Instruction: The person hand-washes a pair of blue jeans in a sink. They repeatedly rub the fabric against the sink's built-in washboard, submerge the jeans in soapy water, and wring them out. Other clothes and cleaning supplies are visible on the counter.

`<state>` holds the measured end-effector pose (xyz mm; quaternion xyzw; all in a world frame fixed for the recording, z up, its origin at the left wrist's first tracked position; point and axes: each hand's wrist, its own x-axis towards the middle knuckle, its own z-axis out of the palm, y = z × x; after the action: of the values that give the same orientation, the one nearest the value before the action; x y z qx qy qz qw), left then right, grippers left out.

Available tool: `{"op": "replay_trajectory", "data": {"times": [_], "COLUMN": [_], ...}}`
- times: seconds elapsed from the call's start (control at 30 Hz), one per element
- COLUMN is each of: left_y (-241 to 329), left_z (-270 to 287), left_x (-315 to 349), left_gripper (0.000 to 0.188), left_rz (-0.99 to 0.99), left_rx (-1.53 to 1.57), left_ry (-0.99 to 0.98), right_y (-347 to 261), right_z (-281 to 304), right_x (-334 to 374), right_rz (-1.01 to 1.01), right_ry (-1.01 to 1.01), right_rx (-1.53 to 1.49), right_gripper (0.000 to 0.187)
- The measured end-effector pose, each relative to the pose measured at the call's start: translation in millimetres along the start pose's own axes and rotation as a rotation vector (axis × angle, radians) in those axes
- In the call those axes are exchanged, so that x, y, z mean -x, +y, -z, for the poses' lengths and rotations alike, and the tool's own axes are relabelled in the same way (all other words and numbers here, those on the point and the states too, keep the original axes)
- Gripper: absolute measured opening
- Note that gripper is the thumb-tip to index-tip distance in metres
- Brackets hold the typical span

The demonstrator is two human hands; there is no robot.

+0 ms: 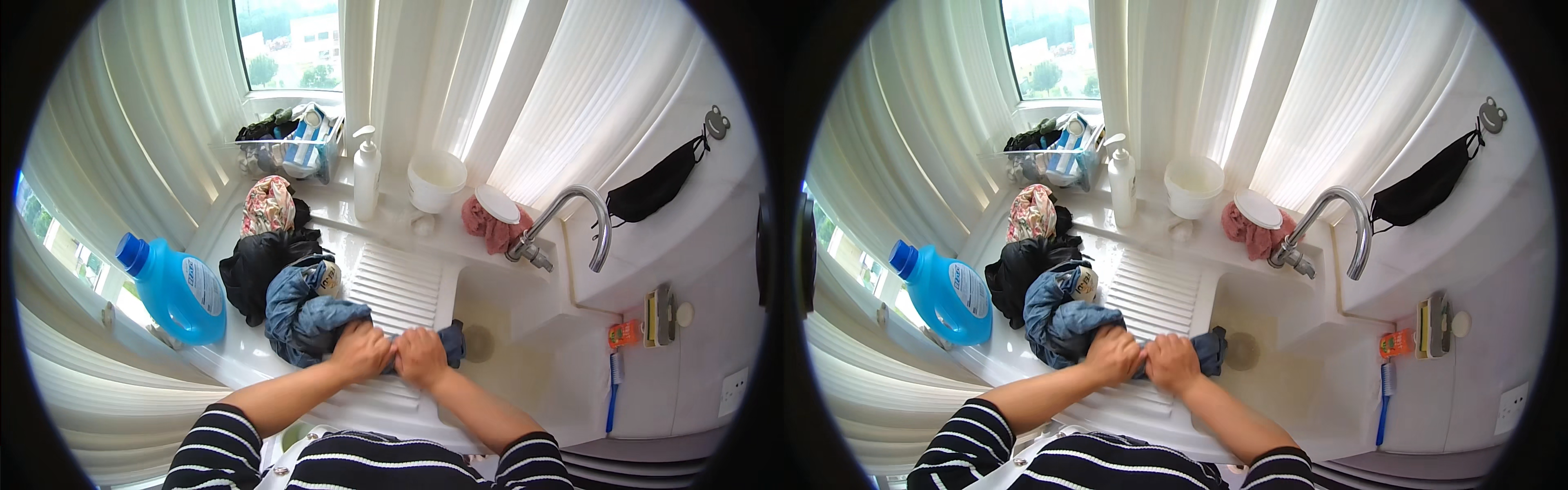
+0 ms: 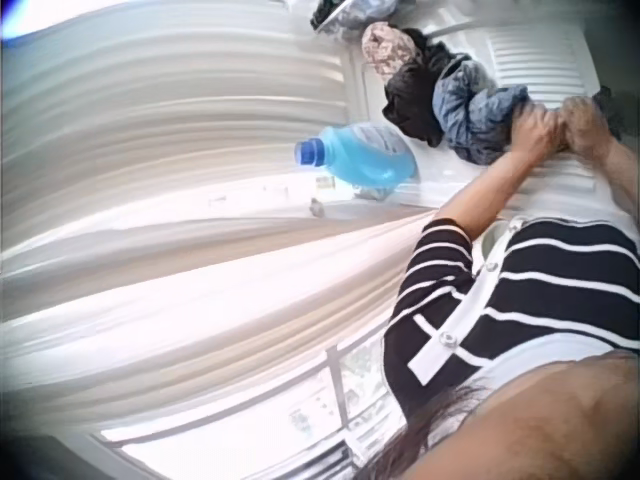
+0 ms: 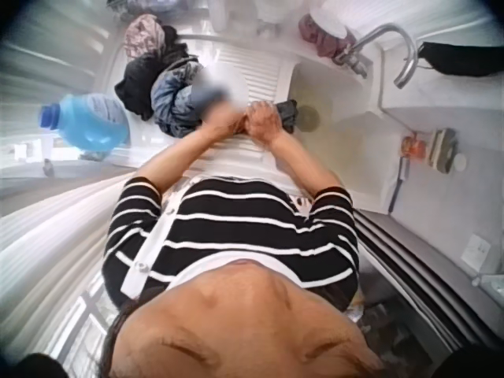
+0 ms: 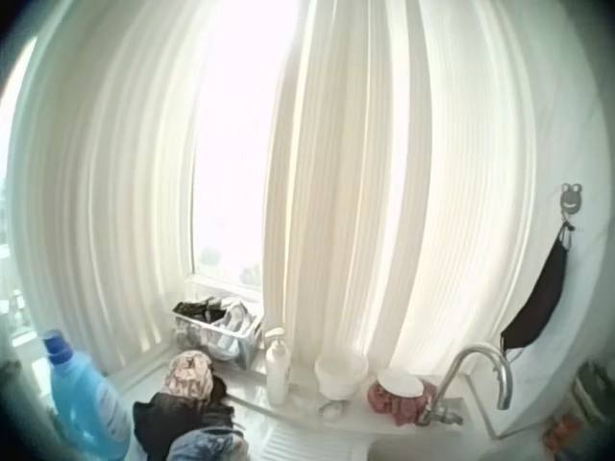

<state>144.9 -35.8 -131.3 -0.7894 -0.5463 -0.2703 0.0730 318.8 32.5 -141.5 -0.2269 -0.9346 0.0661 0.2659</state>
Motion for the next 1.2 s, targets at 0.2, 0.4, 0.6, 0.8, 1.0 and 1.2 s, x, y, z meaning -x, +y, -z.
{"op": "replay_trajectory", "data": {"times": [0.2,0.4,0.6,0.8,1.0,1.2], "left_y": [-45,10,-25,-21,2,-40], "left_z": [-32,27,-31,-21,7,-38], "left_x": [-89,9,-71,-60,2,-88], "left_gripper": [0.024,0.027,0.031,0.037,0.028,0.043], "left_rz": [0.423,0.035,0.314,0.275,-0.029,0.453], "left_rx": [-0.183,0.158,-0.106,-0.16,0.084,-0.283], "left_ry": [0.019,-0.06,0.072,-0.034,-0.125,-0.019], "right_y": [40,-15,33,12,-4,38], "right_z": [-20,23,-11,-8,26,-15], "right_x": [-80,28,-47,-24,36,-60], "right_rz": [-0.58,-0.062,-0.311,-0.476,0.06,-0.472], "right_ry": [0.062,0.037,0.072,-0.074,-0.009,0.035], "right_rx": [0.211,-0.02,0.013,0.031,-0.142,0.049], "right_gripper": [0.029,0.029,0.015,0.024,0.039,0.034]}}
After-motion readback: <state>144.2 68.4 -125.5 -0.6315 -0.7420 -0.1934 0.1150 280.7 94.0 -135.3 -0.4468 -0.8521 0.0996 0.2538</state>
